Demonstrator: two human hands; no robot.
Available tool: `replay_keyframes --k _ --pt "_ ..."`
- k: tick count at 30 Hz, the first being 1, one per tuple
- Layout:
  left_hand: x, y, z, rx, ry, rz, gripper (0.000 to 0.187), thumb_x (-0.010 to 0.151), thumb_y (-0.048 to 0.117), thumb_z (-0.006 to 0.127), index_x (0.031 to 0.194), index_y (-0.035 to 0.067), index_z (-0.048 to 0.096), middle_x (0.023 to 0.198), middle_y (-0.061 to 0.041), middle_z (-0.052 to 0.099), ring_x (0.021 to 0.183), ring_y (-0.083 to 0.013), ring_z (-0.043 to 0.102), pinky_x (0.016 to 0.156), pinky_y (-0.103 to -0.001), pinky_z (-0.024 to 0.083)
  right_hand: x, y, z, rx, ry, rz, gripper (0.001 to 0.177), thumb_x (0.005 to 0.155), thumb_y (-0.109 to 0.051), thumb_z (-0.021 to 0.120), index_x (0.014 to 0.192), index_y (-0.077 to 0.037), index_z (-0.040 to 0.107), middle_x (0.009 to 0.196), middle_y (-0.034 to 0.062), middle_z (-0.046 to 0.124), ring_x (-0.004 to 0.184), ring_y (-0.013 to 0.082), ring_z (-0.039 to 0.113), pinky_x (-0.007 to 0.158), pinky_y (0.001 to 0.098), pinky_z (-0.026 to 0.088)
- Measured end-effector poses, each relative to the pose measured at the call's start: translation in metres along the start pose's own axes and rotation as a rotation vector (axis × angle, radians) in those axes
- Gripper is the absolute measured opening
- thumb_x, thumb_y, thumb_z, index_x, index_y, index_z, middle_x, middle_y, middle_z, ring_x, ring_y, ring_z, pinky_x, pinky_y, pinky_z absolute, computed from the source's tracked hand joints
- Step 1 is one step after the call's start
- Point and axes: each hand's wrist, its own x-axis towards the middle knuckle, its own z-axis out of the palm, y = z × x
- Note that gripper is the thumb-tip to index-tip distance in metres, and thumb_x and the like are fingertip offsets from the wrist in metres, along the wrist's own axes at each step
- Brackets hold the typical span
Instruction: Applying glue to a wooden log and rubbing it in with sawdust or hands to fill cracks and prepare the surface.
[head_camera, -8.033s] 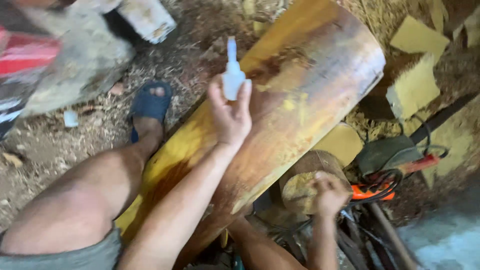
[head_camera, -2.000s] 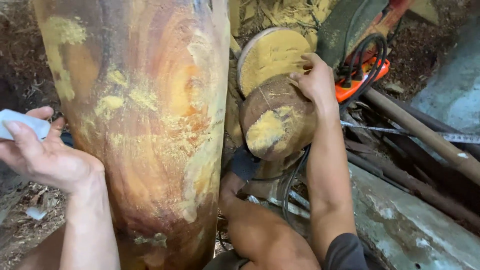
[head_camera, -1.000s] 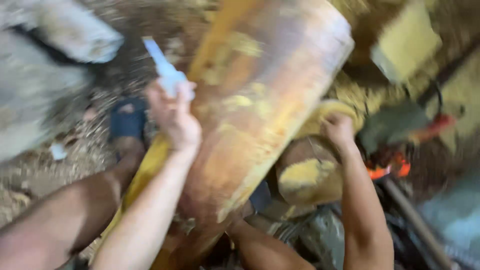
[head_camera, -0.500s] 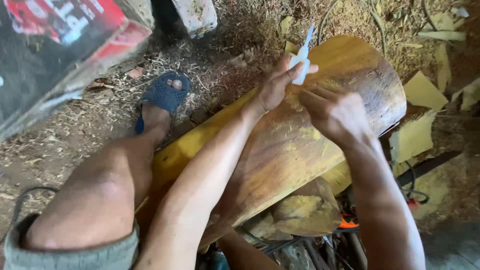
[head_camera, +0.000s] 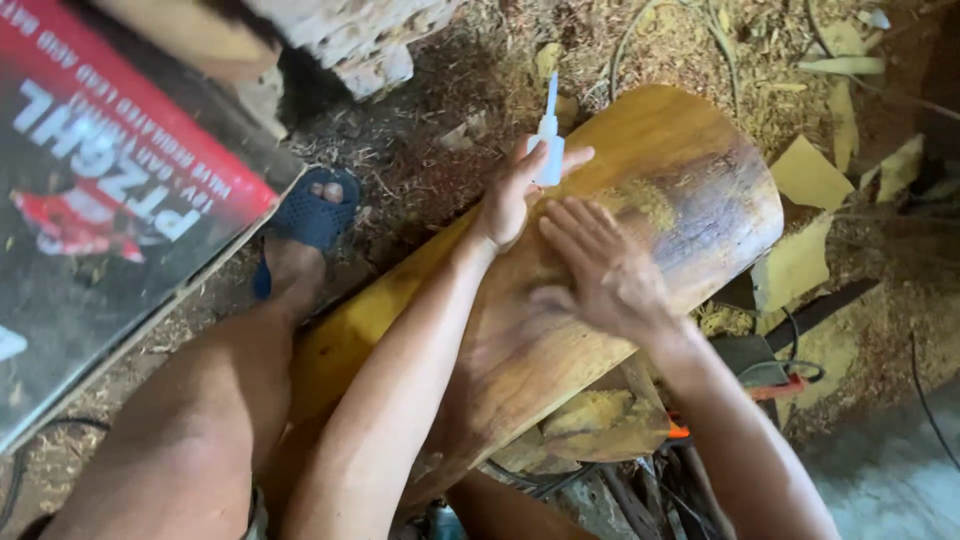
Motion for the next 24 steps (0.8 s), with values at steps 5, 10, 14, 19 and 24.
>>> replay_keyframes --k 5,10,14,19,24 --pt "0.000 -0.017 -0.006 0.028 0.078 -0.016 0.054 0.110 0.049 0.043 0.131 0.000 0.046 0.144 -0.029 0.065 0.131 -0.0295 0.057 0.112 -0.042 0.037 0.024 -0.003 -0.019 -0.009 -0.034 0.103 0.098 0.086 -0.075 0.050 0.147 0.002 0.048 0.156 0.0224 0.045 0.147 0.0378 0.038 0.121 0.0537 0.026" --pt "0.000 -0.009 0.019 -0.148 0.087 -0.043 0.049 0.104 0.045 0.046 0.133 0.005 0.044 0.134 -0.021 0.066 0.128 -0.0226 0.063 0.116 -0.035 0.041 -0.017 -0.002 -0.021 0.078 0.119 -0.014 0.094 0.090 -0.072 0.055 0.148 0.002 0.046 0.155 0.0197 0.046 0.148 0.0363 0.044 0.125 0.0504 0.031" --pt "-0.004 0.005 0.098 0.515 -0.110 0.109 0.042 0.106 0.046 0.045 0.112 0.008 0.064 0.117 -0.011 0.071 0.107 -0.0200 0.067 0.102 -0.035 0.053 -0.059 0.027 -0.033 0.264 0.301 0.177 0.075 0.094 -0.060 0.055 0.149 -0.010 0.047 0.151 0.0143 0.054 0.142 0.0315 0.053 0.121 0.0445 0.041" --pt "-0.012 0.037 0.164 0.814 -0.223 0.323 0.035 0.098 0.036 0.061 0.113 0.006 0.069 0.122 -0.017 0.063 0.114 -0.0282 0.058 0.098 -0.044 0.053 -0.045 0.030 -0.009 0.190 0.283 0.116 0.063 0.100 -0.056 0.052 0.145 -0.012 0.049 0.147 0.0134 0.055 0.141 0.0292 0.051 0.124 0.0461 0.042" --pt "-0.033 0.055 0.125 0.720 -0.078 0.334 0.028 0.105 0.028 0.056 0.124 0.007 0.059 0.126 -0.012 0.061 0.111 -0.0216 0.060 0.096 -0.039 0.056 -0.021 -0.010 0.004 0.074 -0.206 0.153 0.053 0.091 -0.055 0.055 0.129 -0.020 0.066 0.135 0.0074 0.062 0.137 0.0250 0.047 0.120 0.0432 0.041"
